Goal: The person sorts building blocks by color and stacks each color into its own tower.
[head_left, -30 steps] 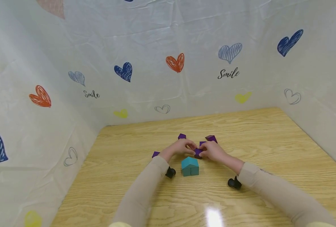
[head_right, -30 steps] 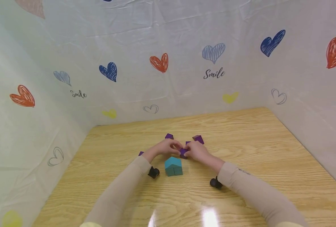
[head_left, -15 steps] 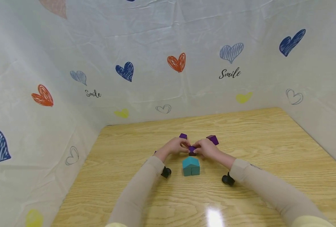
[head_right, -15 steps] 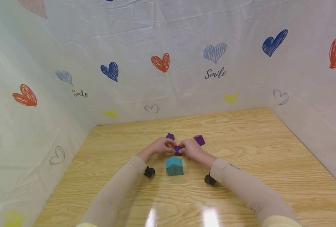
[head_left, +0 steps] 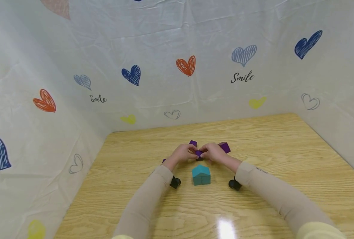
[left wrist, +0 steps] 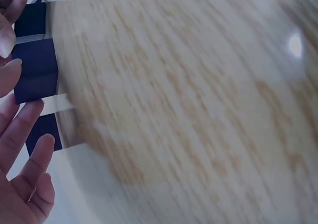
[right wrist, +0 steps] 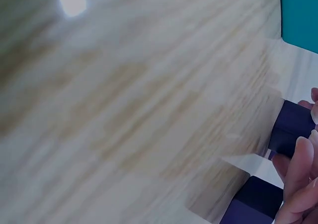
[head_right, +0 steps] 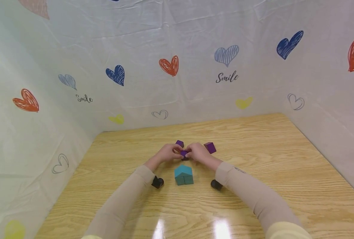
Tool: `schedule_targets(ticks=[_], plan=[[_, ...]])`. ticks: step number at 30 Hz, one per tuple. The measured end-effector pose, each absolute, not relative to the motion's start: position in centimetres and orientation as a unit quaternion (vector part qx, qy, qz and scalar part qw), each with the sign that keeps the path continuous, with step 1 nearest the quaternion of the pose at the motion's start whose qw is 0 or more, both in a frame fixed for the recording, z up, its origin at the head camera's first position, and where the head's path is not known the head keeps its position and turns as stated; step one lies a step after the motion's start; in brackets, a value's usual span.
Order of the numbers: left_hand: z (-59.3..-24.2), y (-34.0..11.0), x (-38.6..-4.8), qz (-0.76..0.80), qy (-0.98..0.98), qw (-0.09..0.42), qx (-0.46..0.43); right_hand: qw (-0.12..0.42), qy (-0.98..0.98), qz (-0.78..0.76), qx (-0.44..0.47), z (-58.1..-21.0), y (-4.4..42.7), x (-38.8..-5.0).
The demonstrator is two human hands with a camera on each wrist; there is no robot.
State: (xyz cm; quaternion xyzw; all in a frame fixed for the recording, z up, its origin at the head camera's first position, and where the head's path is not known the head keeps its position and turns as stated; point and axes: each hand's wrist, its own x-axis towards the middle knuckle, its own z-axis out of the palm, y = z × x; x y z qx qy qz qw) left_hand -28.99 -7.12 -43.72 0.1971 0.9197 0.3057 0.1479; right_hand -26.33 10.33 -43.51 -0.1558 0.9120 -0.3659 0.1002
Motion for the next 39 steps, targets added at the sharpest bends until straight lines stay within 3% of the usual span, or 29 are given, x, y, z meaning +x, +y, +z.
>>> schedule_targets(ticks=[8, 18, 31, 39], plan=[[-43.7, -7.4, -29.0, 0.327, 0.916, 0.148, 0.179, 0.102, 0.913, -0.365, -0.152, -43.3, 10.1, -26.6], [-43.9, -7.5, -29.1, 0.330, 0.918, 0.147, 0.165, 0.039, 0.928, -0.315, -0.195, -41.4, 12.9, -27.2], [-43.9, -7.3, -28.9, 0.343, 0.913, 0.147, 0.163, 0.069, 0.934, -0.144, -0.320, -41.6, 15.8, -28.1], [-44.0, -7.3, -28.9, 0.351, 0.911, 0.142, 0.163, 0.068, 0.943, -0.156, -0.287, -41.9, 15.3, -28.1]])
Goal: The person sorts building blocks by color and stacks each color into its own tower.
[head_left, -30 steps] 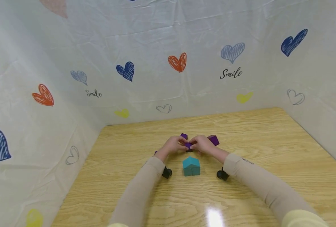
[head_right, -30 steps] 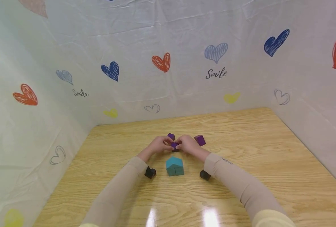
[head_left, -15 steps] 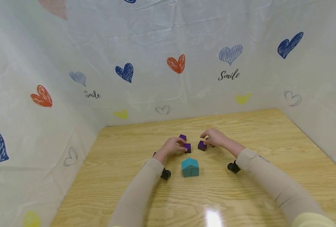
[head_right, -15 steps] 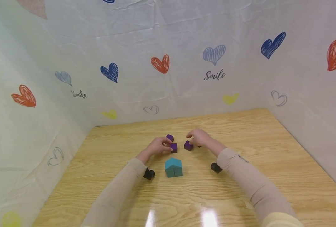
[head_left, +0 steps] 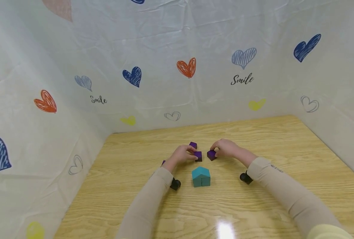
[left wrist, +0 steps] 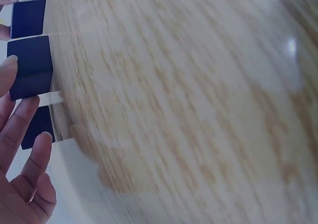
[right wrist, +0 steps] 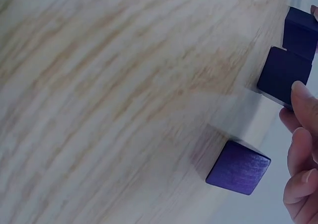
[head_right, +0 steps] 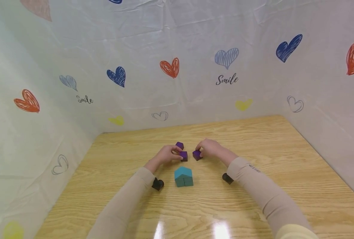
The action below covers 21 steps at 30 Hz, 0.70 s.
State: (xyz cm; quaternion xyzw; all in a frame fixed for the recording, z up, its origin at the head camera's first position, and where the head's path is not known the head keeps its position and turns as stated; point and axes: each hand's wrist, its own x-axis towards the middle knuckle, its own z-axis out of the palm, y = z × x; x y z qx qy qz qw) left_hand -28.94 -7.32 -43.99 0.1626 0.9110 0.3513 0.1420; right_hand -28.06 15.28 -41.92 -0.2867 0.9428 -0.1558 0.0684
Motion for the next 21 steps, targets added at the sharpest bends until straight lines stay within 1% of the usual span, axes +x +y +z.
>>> schedule_targets(ticks=[8, 21], plan=[[-44.0, -7.4, -28.9, 0.366, 0.906, 0.149, 0.153, 0.072, 0.943, -0.189, -0.265, -42.4, 14.6, -28.0], [-44.1, -7.3, -28.9, 0.361, 0.910, 0.138, 0.153, 0.060, 0.941, -0.231, -0.239, -42.5, 13.1, -27.6]])
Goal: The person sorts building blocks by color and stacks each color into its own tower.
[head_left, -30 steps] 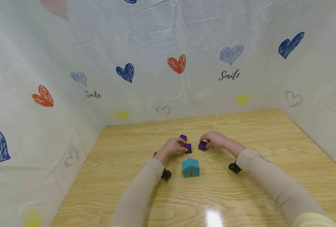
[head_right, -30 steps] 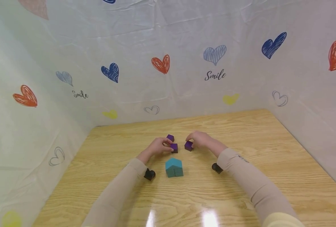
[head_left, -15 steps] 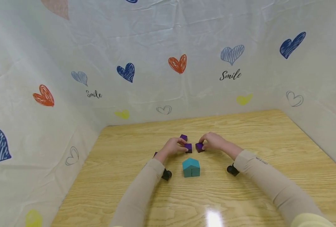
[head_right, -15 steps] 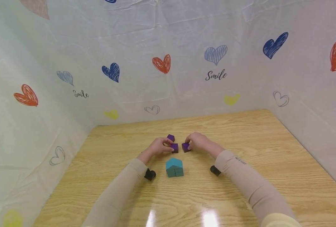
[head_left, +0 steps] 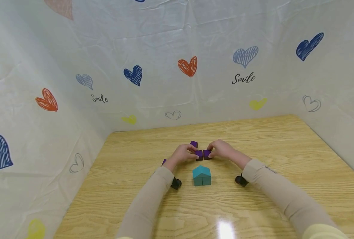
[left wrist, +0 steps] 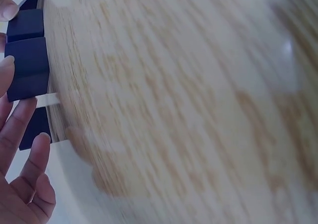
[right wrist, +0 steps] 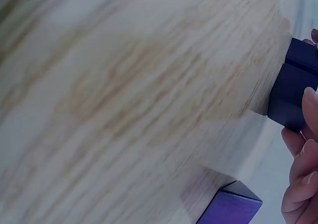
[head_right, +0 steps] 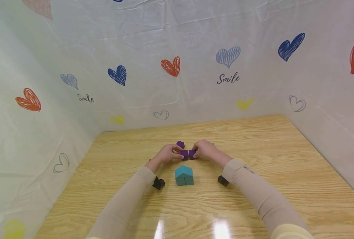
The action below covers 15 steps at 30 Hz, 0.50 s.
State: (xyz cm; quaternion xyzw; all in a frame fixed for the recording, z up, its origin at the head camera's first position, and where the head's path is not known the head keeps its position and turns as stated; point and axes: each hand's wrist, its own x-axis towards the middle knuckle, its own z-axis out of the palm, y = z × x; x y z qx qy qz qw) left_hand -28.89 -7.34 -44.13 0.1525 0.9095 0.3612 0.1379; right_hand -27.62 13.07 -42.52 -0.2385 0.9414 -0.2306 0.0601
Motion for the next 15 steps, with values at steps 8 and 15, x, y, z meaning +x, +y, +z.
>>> schedule_targets(ticks=[8, 15], plan=[[-44.11, -7.33, -28.85, 0.367, 0.909, 0.135, 0.147, 0.066, 0.945, -0.233, -0.222, -42.20, 12.48, -27.34], [-44.01, -7.25, -28.71, 0.372, 0.907, 0.139, 0.138, 0.062, 0.945, -0.225, -0.229, -42.28, 12.45, -27.34]])
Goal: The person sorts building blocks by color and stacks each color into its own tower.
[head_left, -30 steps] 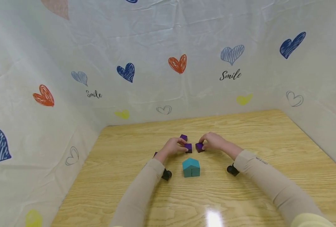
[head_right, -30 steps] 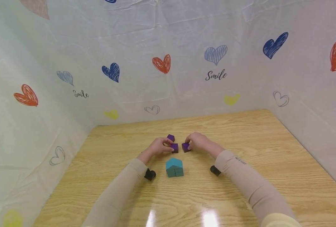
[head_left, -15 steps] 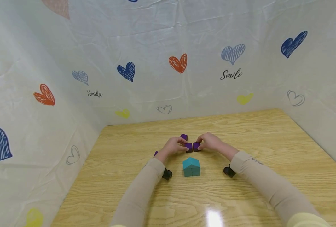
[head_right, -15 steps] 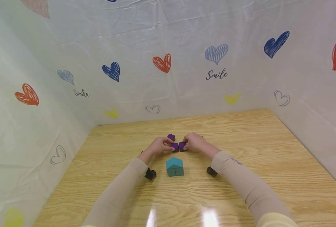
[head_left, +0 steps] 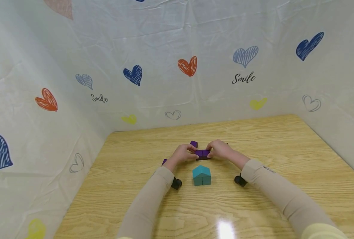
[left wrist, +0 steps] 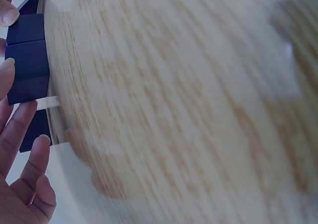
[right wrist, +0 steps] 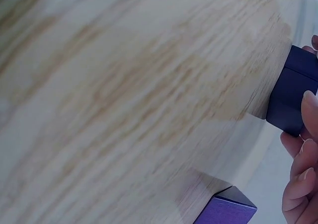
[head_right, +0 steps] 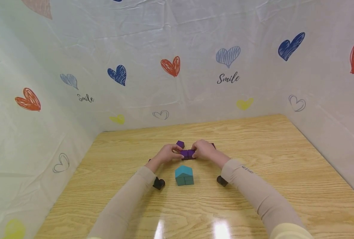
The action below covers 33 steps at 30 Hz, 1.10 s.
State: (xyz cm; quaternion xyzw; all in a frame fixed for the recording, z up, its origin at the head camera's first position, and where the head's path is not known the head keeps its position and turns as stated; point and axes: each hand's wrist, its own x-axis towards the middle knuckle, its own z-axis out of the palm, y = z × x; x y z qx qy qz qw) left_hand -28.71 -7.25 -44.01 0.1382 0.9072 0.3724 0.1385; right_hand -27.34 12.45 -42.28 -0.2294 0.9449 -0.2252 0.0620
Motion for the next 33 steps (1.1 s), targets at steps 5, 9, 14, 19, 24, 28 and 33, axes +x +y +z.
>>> schedule_targets(ticks=[5, 9, 14, 19, 24, 28, 33], plan=[[-43.8, -7.3, -28.6, 0.370, 0.908, 0.137, 0.142, 0.062, 0.944, -0.225, -0.232, -42.3, 12.5, -27.4], [-43.6, -7.3, -28.7, 0.357, 0.911, 0.139, 0.155, 0.070, 0.942, -0.239, -0.223, -42.4, 12.5, -27.4], [-43.8, -7.3, -29.0, 0.337, 0.916, 0.140, 0.164, 0.095, 0.934, -0.282, -0.199, -42.8, 12.5, -27.4], [-43.8, -7.2, -28.9, 0.331, 0.918, 0.139, 0.166, 0.106, 0.922, -0.328, -0.176, -43.1, 12.6, -27.4], [-43.8, -7.2, -28.8, 0.333, 0.918, 0.137, 0.166, 0.105, 0.917, -0.343, -0.174, -43.5, 12.8, -27.4], [-43.8, -7.2, -28.8, 0.332, 0.919, 0.134, 0.168, 0.100, 0.918, -0.343, -0.172, -43.6, 12.8, -27.3], [-43.8, -7.2, -28.6, 0.333, 0.918, 0.135, 0.169, 0.111, 0.914, -0.356, -0.162, -43.3, 12.9, -27.2]])
